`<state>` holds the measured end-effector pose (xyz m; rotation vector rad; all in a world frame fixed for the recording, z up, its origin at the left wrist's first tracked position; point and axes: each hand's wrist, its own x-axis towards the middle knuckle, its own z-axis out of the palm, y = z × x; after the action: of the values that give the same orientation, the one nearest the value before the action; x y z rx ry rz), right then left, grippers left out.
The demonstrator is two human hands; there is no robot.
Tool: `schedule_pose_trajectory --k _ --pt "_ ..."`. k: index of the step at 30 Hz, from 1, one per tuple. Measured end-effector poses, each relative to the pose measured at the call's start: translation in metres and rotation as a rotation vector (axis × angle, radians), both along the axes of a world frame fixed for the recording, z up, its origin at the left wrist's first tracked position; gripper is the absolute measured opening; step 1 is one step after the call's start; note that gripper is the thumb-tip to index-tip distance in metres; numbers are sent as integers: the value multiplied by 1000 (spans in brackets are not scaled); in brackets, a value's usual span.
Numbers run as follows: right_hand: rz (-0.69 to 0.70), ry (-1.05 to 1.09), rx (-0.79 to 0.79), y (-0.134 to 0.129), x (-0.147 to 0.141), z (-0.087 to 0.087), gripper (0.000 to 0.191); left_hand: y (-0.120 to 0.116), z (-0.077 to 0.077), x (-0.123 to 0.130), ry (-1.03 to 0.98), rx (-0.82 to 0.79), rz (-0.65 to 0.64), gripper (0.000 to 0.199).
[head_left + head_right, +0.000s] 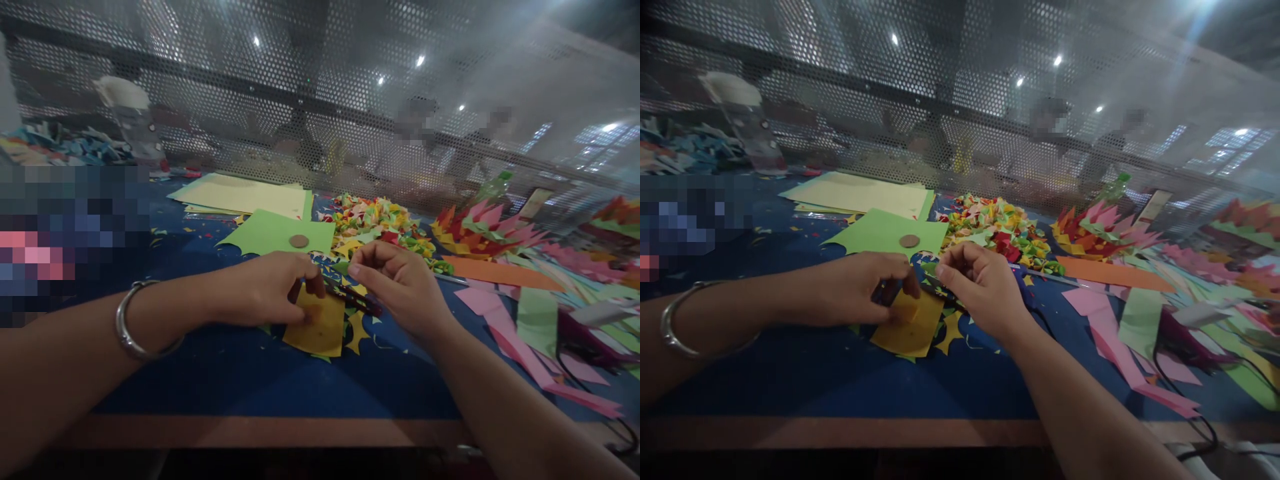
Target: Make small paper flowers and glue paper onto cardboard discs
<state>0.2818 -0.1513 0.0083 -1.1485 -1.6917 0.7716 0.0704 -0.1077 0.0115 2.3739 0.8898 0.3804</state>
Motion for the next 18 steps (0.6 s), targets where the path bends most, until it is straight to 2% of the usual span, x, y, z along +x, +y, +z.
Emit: schedule_pose_trajectory --k 3,6,12,18 --pt "-6 -39 13 1 0 -1 14 -2 -1 1 41 -47 -46 17" --pt "-2 -61 28 0 -1 -3 12 -1 0 2 3 -19 -47 13" --pt "-33 -183 116 -2 0 -4 9 6 -3 2 -196 38 103 12" --pt "-68 -251 168 -4 -2 -7 8 2 -3 6 -373 -124 100 11"
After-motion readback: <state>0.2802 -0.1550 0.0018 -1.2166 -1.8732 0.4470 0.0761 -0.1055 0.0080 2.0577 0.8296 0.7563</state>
